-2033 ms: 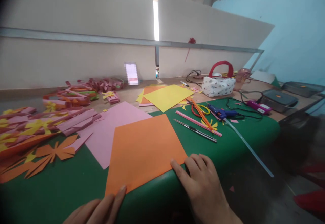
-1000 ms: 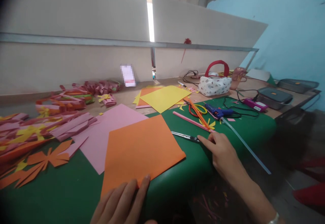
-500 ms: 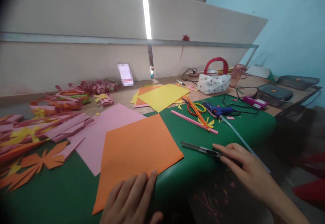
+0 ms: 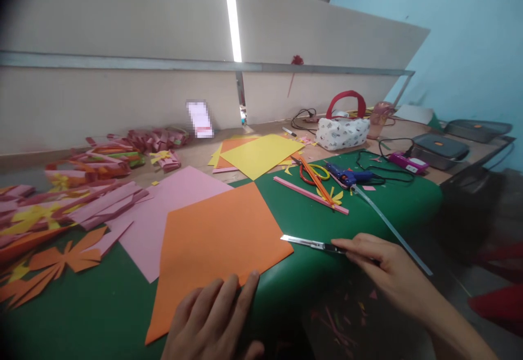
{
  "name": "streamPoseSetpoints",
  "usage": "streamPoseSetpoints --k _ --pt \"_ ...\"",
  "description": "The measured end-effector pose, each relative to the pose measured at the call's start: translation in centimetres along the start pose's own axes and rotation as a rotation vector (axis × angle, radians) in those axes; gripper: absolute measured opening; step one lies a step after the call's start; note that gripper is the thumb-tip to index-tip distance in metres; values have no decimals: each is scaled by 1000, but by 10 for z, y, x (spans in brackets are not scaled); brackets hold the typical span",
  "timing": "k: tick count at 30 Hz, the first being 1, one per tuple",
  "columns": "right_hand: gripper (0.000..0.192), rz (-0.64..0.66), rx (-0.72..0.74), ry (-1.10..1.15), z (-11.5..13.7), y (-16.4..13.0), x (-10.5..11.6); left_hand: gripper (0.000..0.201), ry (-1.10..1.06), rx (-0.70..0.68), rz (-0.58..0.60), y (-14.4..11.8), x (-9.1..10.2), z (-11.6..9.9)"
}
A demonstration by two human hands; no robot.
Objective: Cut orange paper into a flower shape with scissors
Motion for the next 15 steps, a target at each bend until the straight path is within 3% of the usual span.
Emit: streamPoseSetpoints --k 4,7,15 --pt "35 72 10 -13 -1 1 -3 60 -22 -46 2 4 -2 -3" --pt "34 107 14 -41 -1 2 -3 69 -13 -82 67 12 -4 -7" --pt "31 128 71 -81 7 12 -3 76 -78 18 126 21 -2 -8"
Point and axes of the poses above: each hand's wrist, its own y-axis towards the middle knuckle, its own x-axis out of the back of the hand, z = x × y, the point moved 5 cm from there along y, towards the middle knuckle, and after that the axes turned 15 degrees about z, right-handed, at the moved point
